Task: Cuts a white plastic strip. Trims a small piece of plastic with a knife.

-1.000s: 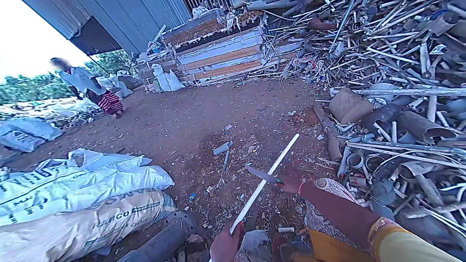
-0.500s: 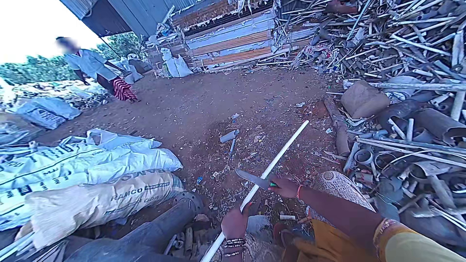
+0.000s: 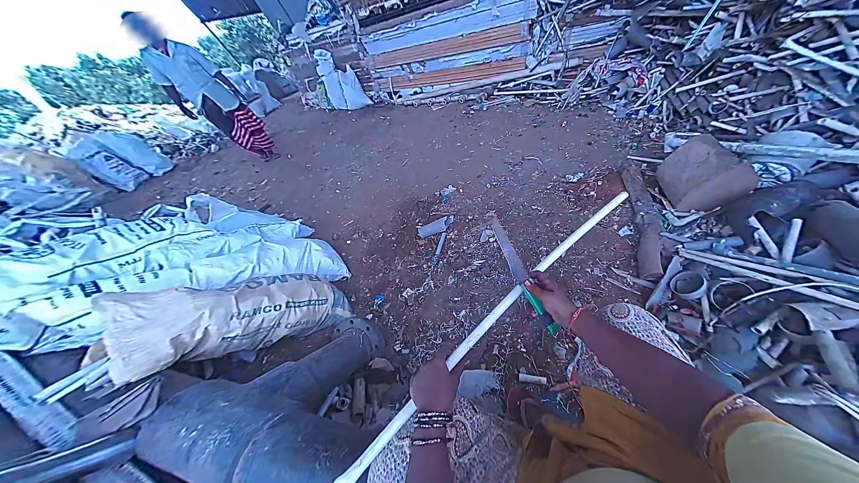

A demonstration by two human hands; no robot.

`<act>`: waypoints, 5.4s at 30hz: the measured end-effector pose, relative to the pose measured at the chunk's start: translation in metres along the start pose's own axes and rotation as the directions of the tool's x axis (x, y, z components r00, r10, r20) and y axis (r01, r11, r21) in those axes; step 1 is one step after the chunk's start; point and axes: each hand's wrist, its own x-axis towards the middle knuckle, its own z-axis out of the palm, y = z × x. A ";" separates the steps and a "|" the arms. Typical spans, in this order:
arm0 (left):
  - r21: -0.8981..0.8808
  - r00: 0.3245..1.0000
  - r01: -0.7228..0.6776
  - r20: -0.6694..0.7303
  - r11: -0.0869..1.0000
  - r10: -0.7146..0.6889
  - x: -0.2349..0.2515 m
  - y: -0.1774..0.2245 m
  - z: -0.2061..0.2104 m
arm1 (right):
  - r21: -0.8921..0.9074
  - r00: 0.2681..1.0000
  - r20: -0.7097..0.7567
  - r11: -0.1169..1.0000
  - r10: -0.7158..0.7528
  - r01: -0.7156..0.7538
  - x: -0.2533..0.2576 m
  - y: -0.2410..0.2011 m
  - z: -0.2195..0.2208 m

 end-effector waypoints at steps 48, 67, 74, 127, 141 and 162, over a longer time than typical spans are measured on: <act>0.119 0.997 0.018 -0.082 0.993 -0.008 -0.004 0.032 0.015 | -0.928 0.945 0.045 0.364 0.325 -0.081 -0.002 0.021 0.019; 0.030 0.998 0.062 -0.014 0.998 -0.062 -0.004 0.038 0.021 | -0.914 0.948 -0.084 0.355 0.306 -0.195 -0.002 0.017 0.020; -0.002 0.997 0.069 -0.017 0.998 -0.069 -0.001 0.034 0.021 | -0.921 0.954 0.066 0.386 0.292 -0.055 -0.002 0.022 0.018; -0.003 0.995 0.016 -0.102 1.000 -0.017 -0.003 0.018 0.016 | -0.882 0.967 -0.170 0.410 0.187 -0.234 0.030 -0.005 -0.033; -0.058 0.995 0.043 -0.083 0.997 -0.048 0.003 0.011 0.014 | -0.943 0.977 0.058 0.332 0.205 -0.014 0.012 0.007 -0.016; 0.018 0.973 0.156 0.169 0.988 -0.157 0.064 -0.178 0.014 | -0.708 0.892 -0.422 0.555 0.162 -0.436 -0.006 -0.052 -0.130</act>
